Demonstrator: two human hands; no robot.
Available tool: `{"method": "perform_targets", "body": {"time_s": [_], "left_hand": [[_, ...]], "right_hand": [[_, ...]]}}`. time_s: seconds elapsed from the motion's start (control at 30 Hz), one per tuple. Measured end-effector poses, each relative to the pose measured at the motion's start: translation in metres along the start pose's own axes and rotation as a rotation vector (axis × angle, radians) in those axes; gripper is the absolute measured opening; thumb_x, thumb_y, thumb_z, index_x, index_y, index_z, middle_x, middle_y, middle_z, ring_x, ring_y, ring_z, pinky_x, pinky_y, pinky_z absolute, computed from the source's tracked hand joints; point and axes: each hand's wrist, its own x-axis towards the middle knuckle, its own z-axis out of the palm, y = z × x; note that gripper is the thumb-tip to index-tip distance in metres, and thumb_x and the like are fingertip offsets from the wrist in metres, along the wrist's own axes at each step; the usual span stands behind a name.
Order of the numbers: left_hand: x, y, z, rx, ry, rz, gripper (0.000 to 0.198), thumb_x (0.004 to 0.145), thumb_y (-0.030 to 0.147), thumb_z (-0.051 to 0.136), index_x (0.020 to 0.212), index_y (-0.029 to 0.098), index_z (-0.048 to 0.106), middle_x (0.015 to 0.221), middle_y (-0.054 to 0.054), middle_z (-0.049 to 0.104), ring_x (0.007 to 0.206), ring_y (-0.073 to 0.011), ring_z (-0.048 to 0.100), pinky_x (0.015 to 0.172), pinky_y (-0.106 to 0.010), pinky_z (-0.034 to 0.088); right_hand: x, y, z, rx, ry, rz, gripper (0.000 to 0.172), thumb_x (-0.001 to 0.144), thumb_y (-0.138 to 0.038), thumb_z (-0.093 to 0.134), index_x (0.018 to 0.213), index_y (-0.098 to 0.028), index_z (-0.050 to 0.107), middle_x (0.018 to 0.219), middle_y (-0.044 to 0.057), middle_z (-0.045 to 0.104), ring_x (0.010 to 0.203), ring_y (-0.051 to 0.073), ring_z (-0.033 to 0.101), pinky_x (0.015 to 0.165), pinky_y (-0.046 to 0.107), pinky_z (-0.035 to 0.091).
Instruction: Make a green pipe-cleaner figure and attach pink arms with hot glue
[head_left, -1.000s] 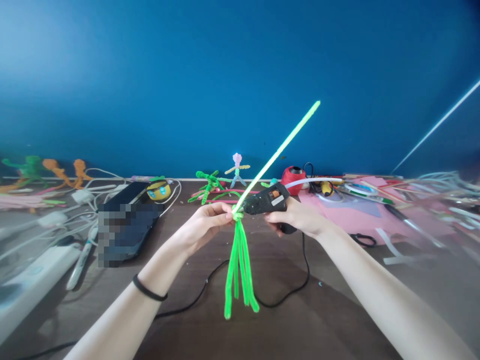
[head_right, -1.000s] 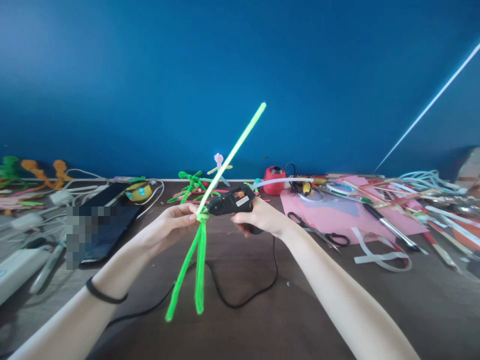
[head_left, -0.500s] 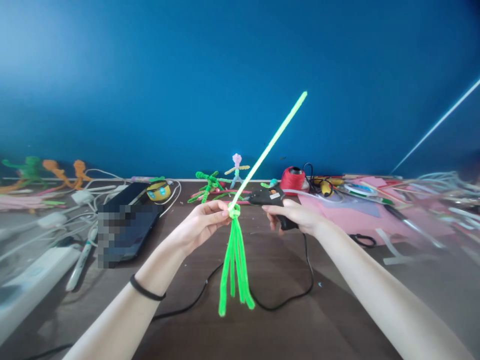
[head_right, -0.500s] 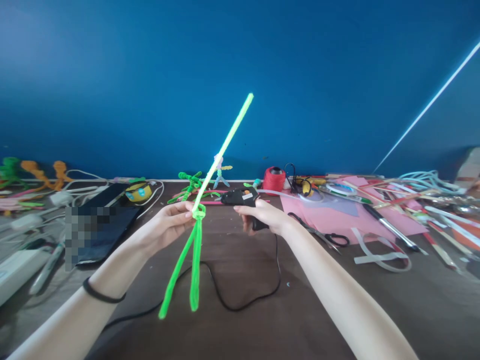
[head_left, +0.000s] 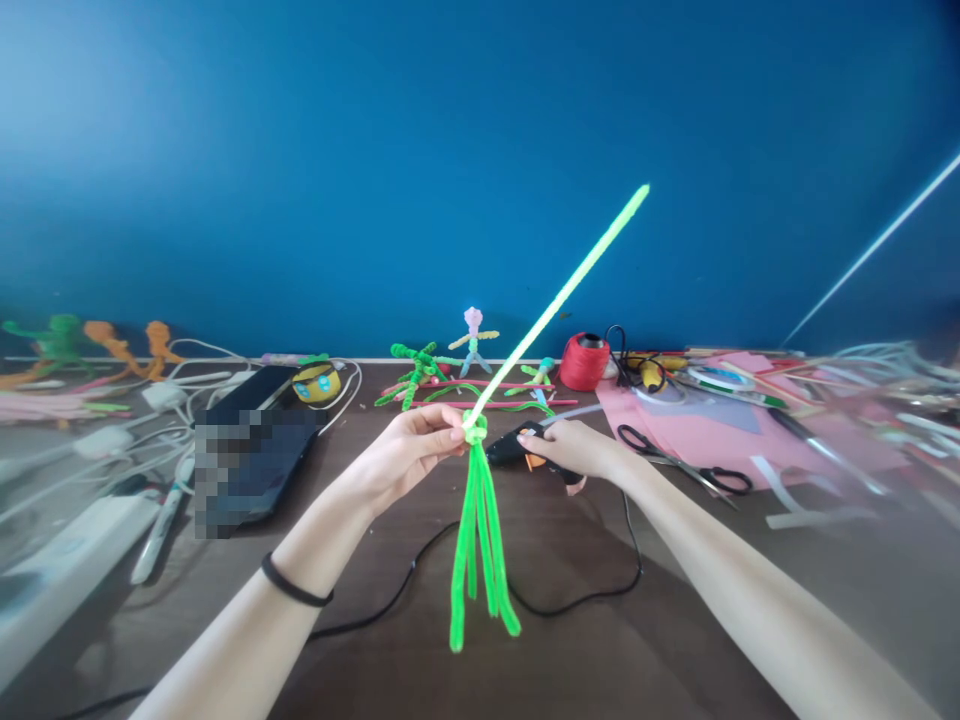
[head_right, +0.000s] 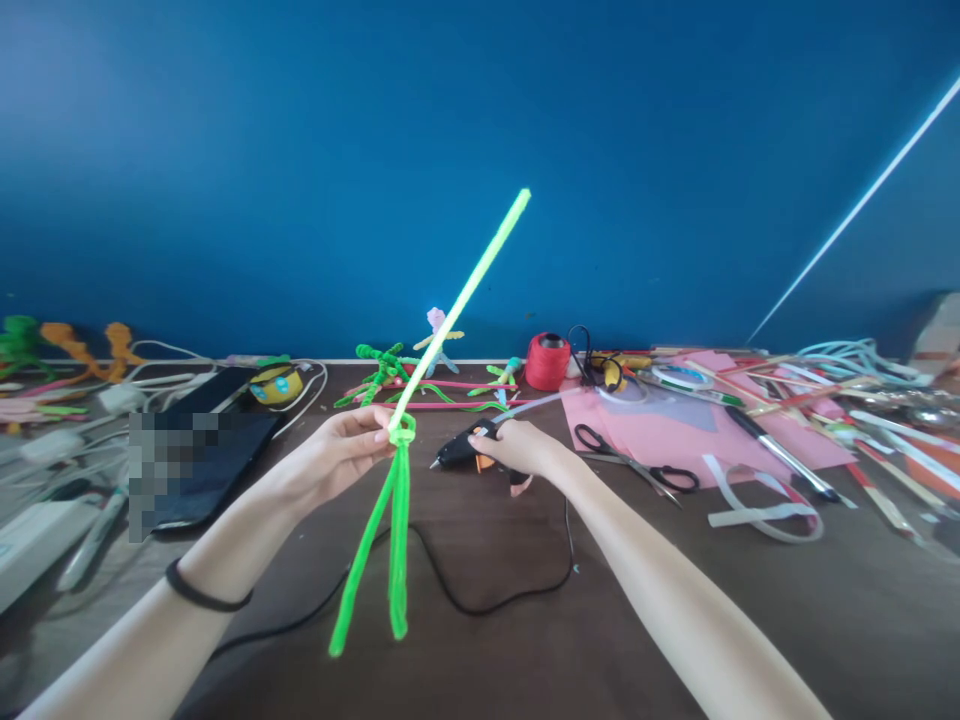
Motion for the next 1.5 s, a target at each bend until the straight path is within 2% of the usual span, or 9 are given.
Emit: {"method": "perform_targets", "body": {"time_s": [0.13,0.3,0.43,0.57,0.67,0.87,1.13,1.27,1.5], "left_hand": [[0.001,-0.001,0.0,0.013,-0.018,0.003,0.006,0.067,0.012,0.067,0.067,0.014,0.062,0.07,0.0,0.062,0.065,-0.0073,0.057,0.066,-0.019,0.043],[0.0,-0.001,0.003,0.058,-0.007,-0.008,0.007,0.066,0.015,0.068,0.065,0.014,0.061,0.067,0.0,0.06,0.064,-0.0085,0.055,0.065,-0.021,0.04],[0.0,0.0,0.007,0.094,-0.002,-0.023,0.01,0.063,0.017,0.07,0.063,0.013,0.061,0.067,0.0,0.06,0.065,-0.0103,0.054,0.066,-0.024,0.039],[0.002,-0.003,0.009,0.135,-0.003,-0.007,0.012,0.06,0.018,0.072,0.062,0.013,0.061,0.066,0.0,0.06,0.064,-0.0108,0.053,0.066,-0.025,0.039],[0.003,-0.006,0.01,0.153,-0.007,-0.003,0.012,0.06,0.019,0.072,0.062,0.013,0.061,0.066,0.0,0.058,0.065,-0.0108,0.052,0.066,-0.025,0.038],[0.003,-0.008,0.011,0.252,0.015,-0.014,0.012,0.063,0.021,0.07,0.064,0.013,0.06,0.071,0.0,0.058,0.069,-0.0114,0.052,0.07,-0.025,0.038],[0.001,-0.012,0.017,0.334,0.085,-0.05,0.023,0.071,0.036,0.061,0.069,0.013,0.062,0.072,-0.005,0.062,0.073,-0.016,0.055,0.075,-0.03,0.038],[0.0,-0.015,0.02,0.367,0.169,-0.062,0.019,0.07,0.033,0.06,0.068,0.014,0.062,0.07,-0.004,0.063,0.072,-0.0159,0.055,0.073,-0.029,0.038],[0.002,-0.015,0.017,0.352,0.197,-0.043,0.018,0.07,0.031,0.06,0.072,0.014,0.065,0.069,-0.004,0.063,0.072,-0.0163,0.056,0.074,-0.029,0.038]], "right_hand": [[-0.011,-0.01,0.002,-0.232,0.084,0.0,0.049,0.074,-0.057,0.047,0.044,-0.018,0.046,0.034,0.001,0.044,0.028,0.013,0.046,0.035,0.025,0.032],[-0.016,-0.019,0.003,-0.527,0.285,-0.024,0.041,0.074,-0.05,0.05,0.048,-0.018,0.048,0.054,0.008,0.054,0.058,0.021,0.057,0.05,0.028,0.034],[-0.019,-0.027,0.002,-0.192,0.331,-0.309,0.022,0.077,-0.04,0.05,0.072,-0.018,0.053,0.066,0.002,0.056,0.061,0.015,0.054,0.054,0.025,0.037],[-0.032,-0.043,0.002,0.341,0.137,-0.566,0.022,0.074,-0.03,0.058,0.091,-0.019,0.049,0.075,-0.001,0.052,0.068,0.012,0.054,0.061,0.025,0.043],[-0.043,-0.052,0.004,0.485,0.069,-0.643,0.022,0.073,-0.027,0.062,0.09,-0.019,0.052,0.076,-0.001,0.053,0.074,0.013,0.055,0.068,0.026,0.044],[-0.054,-0.06,0.008,0.38,0.134,-0.624,0.015,0.076,-0.031,0.06,0.075,-0.018,0.054,0.071,0.001,0.058,0.068,0.014,0.057,0.064,0.027,0.045],[-0.054,-0.057,0.012,0.337,0.159,-0.602,0.016,0.076,-0.032,0.06,0.075,-0.017,0.054,0.07,0.003,0.062,0.065,0.015,0.058,0.058,0.027,0.046],[-0.053,-0.058,0.014,0.346,0.148,-0.62,0.014,0.076,-0.03,0.06,0.074,-0.017,0.055,0.068,0.003,0.063,0.064,0.015,0.059,0.058,0.027,0.045],[-0.052,-0.057,0.012,0.363,0.145,-0.594,0.013,0.075,-0.029,0.061,0.073,-0.017,0.054,0.069,0.003,0.065,0.062,0.014,0.058,0.056,0.027,0.046]]}}
